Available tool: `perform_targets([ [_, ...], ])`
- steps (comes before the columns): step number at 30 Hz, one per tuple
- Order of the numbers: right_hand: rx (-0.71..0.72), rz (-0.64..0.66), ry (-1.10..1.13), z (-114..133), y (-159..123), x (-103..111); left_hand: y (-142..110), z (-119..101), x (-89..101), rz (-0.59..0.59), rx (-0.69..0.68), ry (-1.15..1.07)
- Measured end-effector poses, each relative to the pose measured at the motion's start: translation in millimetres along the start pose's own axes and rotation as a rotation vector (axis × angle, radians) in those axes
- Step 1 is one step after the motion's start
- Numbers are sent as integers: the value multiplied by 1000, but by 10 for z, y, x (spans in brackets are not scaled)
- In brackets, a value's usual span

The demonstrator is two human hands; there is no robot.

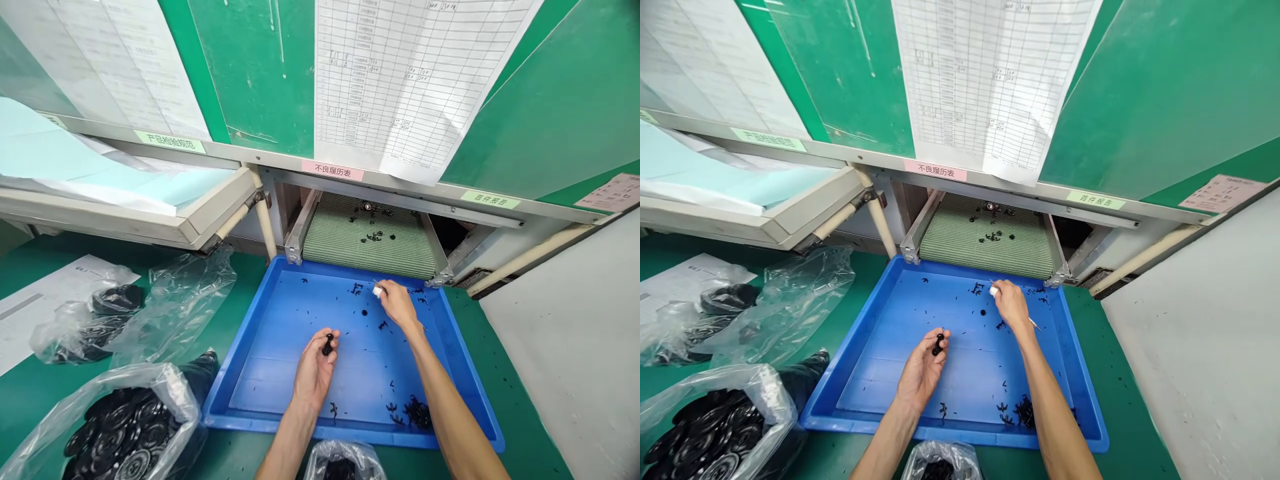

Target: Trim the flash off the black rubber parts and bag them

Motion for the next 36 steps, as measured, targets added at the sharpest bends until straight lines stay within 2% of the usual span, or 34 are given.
perform_targets([
  [4, 4, 207, -21, -4, -71, -520, 2, -13, 44, -38, -6, -57],
  [7, 17, 259, 0, 77, -196, -682, -2, 11, 42, -55, -5, -32],
  [10, 90, 286, 56, 322, -350, -620, -13, 52, -13, -26, 13, 93],
  [13, 243, 273, 174, 699, -573, -451, -31, 85, -119, 58, 20, 208],
  [16, 365, 253, 225, 1002, -798, -328, -49, 90, -204, 142, 5, 210],
  [18, 385, 270, 178, 1106, -900, -321, -57, 85, -225, 177, 2, 182],
  [21, 395, 290, 126, 1152, -992, -325, -57, 79, -210, 189, 12, 159],
  [25, 419, 265, 167, 1083, -1088, -277, -48, 77, -177, 176, 14, 145],
  [28, 335, 235, 154, 940, -1149, -281, -47, 88, -177, 172, 16, 138],
  [32, 156, 232, -7, 810, -1215, -373, -55, 76, -182, 158, 3, 121],
  [36, 151, 168, -124, 893, -1249, -421, -61, 65, -197, 158, 4, 86],
])
Point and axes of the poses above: each hand's wrist, its own y-axis towards the middle knuckle, its own x-axis out of the back of the hand, z = x × y, the point moved 8 cm from there along y, towards the middle knuckle, and after that the axes turned 14 degrees about z, right-handed, at the moved point
